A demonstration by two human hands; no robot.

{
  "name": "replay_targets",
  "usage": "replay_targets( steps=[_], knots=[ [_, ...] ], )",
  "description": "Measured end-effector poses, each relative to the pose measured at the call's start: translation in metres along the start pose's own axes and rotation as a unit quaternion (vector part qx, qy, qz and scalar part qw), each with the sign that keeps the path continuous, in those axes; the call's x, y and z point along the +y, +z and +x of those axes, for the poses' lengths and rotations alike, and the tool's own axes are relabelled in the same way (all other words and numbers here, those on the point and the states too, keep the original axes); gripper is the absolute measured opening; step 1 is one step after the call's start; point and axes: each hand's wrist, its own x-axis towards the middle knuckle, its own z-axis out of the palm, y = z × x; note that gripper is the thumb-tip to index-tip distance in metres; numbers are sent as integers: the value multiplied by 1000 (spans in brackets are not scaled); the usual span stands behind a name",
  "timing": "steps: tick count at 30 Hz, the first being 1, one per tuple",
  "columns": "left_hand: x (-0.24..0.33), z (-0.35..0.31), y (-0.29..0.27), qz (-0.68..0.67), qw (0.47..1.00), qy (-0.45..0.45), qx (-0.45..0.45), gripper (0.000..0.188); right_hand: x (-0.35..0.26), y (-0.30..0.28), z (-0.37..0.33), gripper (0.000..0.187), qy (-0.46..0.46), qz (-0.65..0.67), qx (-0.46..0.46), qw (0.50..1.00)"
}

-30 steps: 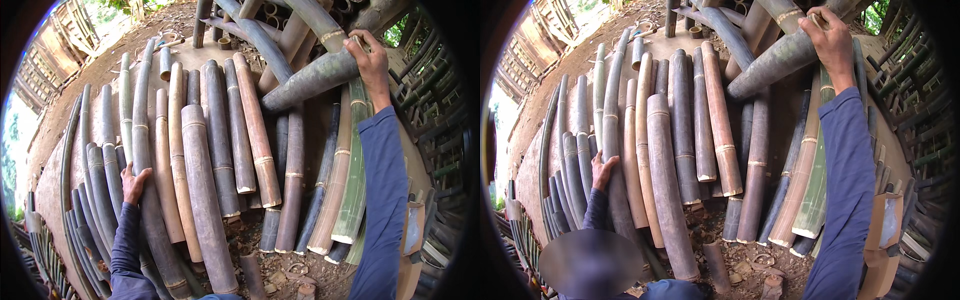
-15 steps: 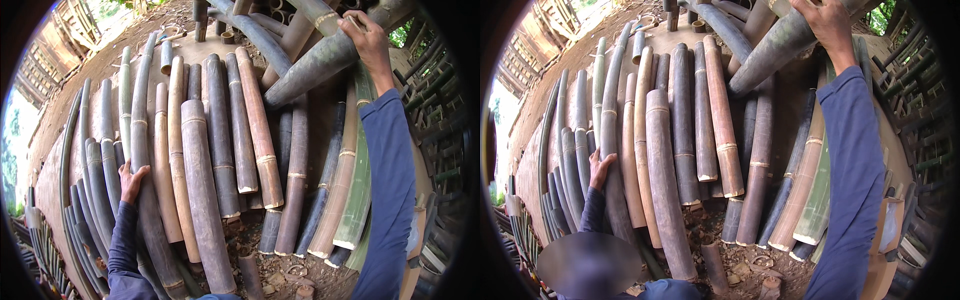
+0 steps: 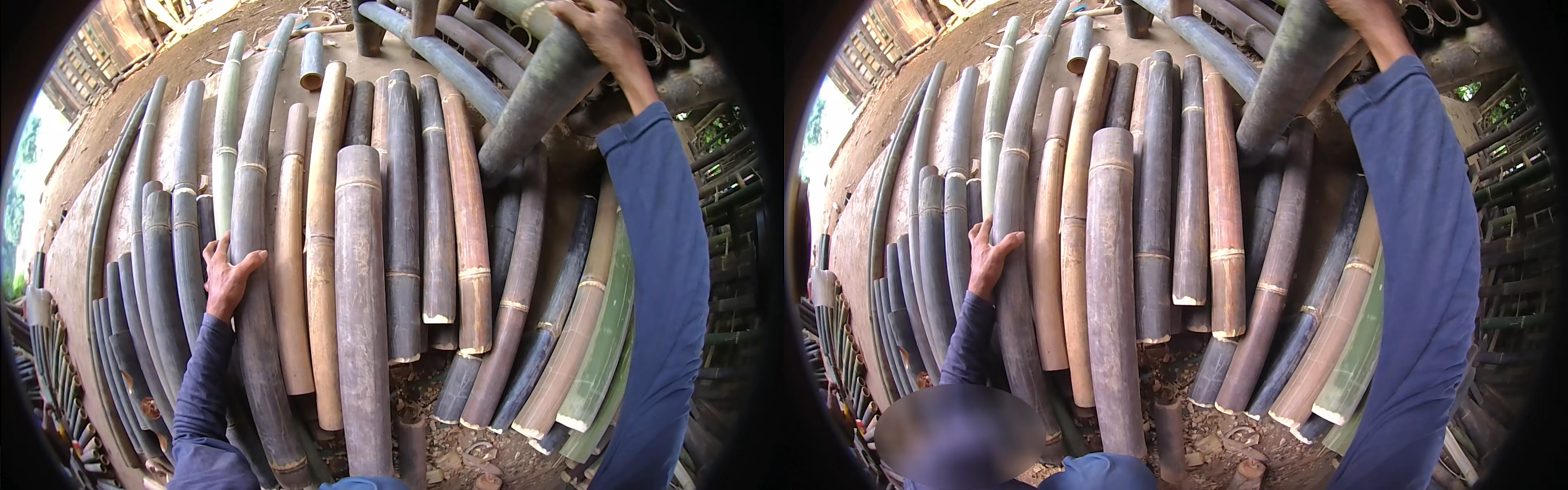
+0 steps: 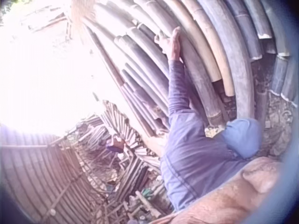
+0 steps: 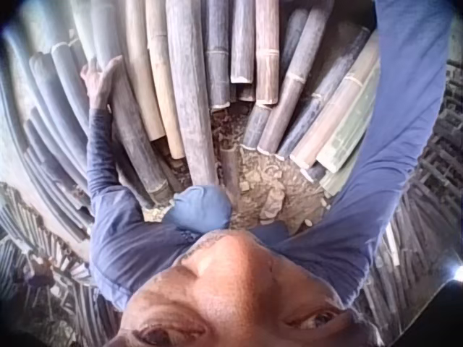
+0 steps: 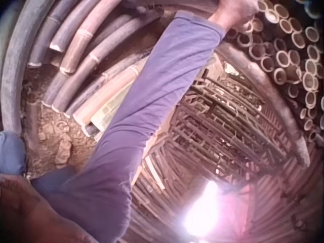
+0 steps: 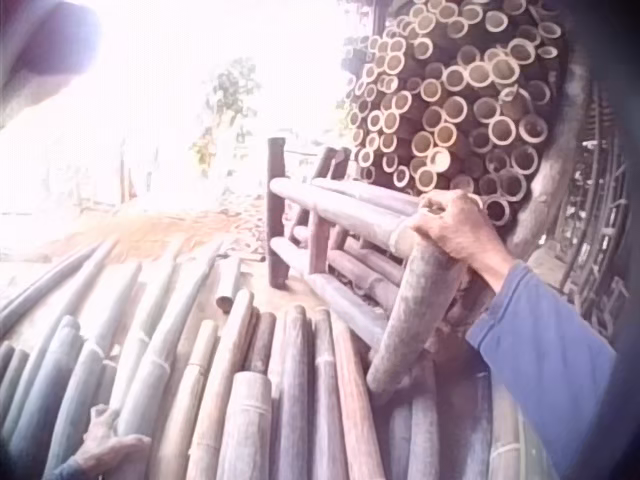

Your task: The person carves holes into bamboo poles using a knife and assembles them by inserting the ends of other poles into the openings to form a structure.

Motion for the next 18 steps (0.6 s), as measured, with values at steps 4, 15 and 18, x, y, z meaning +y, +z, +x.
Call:
replay_targets(
  steps=[4,15,18],
  knots=[
    [-1,-4,-1,-20,1000,-4,3,106,-2,3,-11,57,88,-285,44,953],
    [9,0,13,-52,997,-29,-40,109,192,-11,33,93,179,-225,-10,958],
    [3,-6,-12,-29,997,-67,-23,111,93,5,-16,86,228,-226,26,947]
  ],
)
